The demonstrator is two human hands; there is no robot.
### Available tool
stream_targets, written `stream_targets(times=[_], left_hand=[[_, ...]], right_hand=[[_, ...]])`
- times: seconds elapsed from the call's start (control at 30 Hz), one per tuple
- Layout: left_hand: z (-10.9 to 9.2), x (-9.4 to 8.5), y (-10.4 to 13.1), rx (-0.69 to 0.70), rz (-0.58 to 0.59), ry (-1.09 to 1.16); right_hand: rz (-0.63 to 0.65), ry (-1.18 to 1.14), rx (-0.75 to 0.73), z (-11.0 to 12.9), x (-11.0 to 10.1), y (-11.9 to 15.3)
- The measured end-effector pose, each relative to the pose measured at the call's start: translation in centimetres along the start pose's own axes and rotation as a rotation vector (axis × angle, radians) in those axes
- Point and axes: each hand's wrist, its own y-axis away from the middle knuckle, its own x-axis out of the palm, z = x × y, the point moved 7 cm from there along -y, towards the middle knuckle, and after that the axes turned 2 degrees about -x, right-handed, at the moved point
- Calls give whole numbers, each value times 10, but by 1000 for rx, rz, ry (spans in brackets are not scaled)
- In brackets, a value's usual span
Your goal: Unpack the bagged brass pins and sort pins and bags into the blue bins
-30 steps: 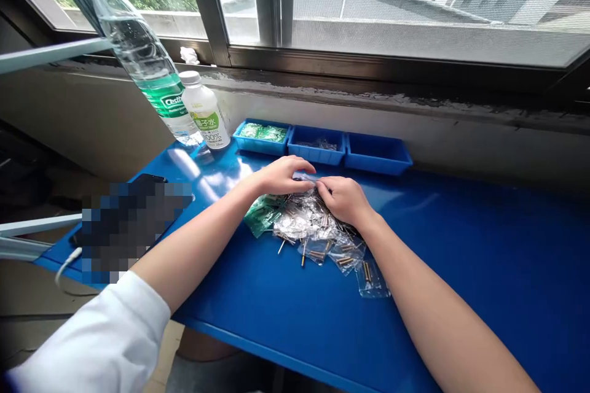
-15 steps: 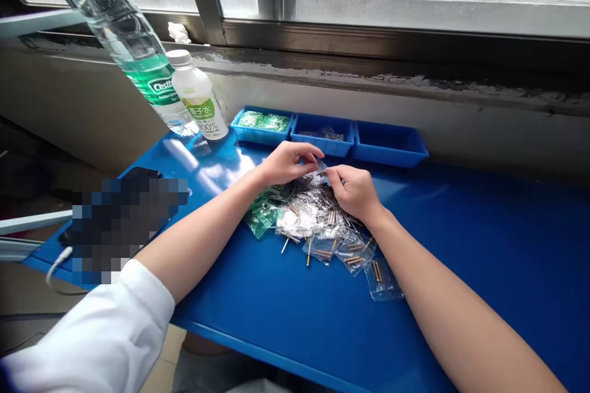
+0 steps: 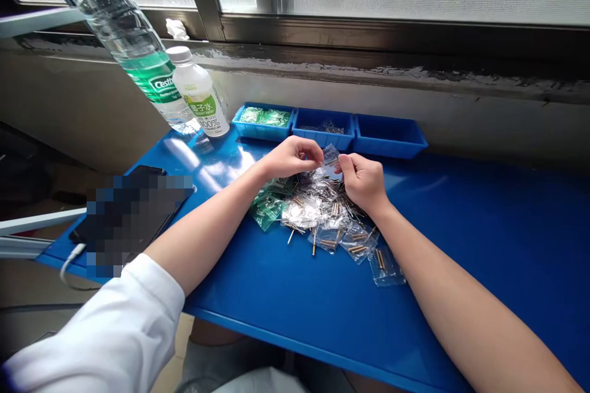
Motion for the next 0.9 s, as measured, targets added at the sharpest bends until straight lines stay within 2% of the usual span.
stream_targets(times=[0.1, 0.2, 0.3, 0.4, 0.5, 0.6, 0.7, 0.8, 0.9], left_hand=[[-3, 0, 1, -37, 27, -29], [-6, -4, 0, -23, -16, -32], [-11, -17, -4, 23, -164, -79], [-16, -33, -10, 56, -325, -173], [-19, -43, -18, 59, -382, -303], [-15, -43, -24, 20, -375, -473], [-1, -36, -26, -73, -291, -624], [14, -28, -25, -156, -189, -708], [21, -26, -22, -195, -158, -752]], right_hand=[[-10, -68, 50, -6, 0, 0], [7, -204, 107, -13, 4, -2], [63, -287, 140, -18, 11, -4], [112, -260, 142, -20, 15, -5], [133, -216, 131, -19, 17, -5], [140, -200, 131, -19, 19, -4], [149, -188, 128, -18, 20, -3], [153, -179, 121, -18, 20, -4], [158, -179, 108, -17, 20, -4]])
